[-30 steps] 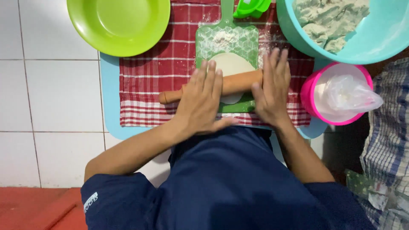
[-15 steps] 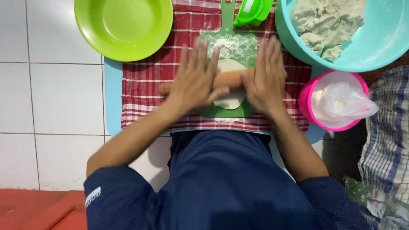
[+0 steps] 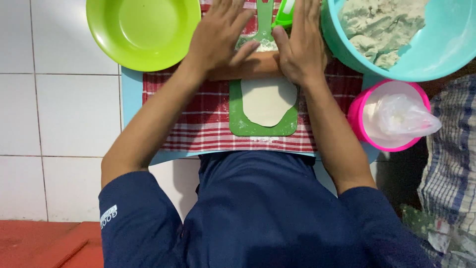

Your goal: Rolling out small portions of dough into thin circles using a rolling pin on a cutting board.

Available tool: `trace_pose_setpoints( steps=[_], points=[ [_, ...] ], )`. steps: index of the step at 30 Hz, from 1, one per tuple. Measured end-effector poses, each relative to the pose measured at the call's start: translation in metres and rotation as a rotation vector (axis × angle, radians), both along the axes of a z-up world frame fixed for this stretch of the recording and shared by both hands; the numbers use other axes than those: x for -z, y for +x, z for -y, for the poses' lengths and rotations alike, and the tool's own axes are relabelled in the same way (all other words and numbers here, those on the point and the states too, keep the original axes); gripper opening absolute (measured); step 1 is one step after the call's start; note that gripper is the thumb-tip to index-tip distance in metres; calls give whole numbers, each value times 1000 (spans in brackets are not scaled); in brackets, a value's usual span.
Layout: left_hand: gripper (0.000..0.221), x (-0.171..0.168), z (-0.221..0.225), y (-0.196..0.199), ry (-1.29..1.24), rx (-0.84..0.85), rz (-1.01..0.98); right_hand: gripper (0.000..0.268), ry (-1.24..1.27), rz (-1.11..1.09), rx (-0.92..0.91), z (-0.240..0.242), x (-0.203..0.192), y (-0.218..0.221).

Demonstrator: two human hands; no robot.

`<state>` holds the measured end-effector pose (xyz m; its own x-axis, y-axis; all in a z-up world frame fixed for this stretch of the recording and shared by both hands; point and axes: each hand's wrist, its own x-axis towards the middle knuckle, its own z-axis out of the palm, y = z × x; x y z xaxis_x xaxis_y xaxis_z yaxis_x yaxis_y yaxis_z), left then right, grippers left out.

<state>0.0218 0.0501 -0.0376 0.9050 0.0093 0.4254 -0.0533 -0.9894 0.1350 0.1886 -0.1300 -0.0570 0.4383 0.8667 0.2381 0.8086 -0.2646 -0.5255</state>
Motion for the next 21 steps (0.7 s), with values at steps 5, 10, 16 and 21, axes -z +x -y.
trace_pose_setpoints(
  steps=[5,10,16,21],
  points=[
    [109,41,59,-46,139,-413,-462,86,-165,-9,130,59,0,-54],
    [126,11,112,-94,-119,-321,-415,91,-86,54,25,125,-4,-92],
    [120,-2,144,-134,-144,-143,-138,81,4,184,-45,178,15,-103],
    [113,-4,153,-143,-131,-138,-109,63,3,251,-10,193,7,-103]
  ],
)
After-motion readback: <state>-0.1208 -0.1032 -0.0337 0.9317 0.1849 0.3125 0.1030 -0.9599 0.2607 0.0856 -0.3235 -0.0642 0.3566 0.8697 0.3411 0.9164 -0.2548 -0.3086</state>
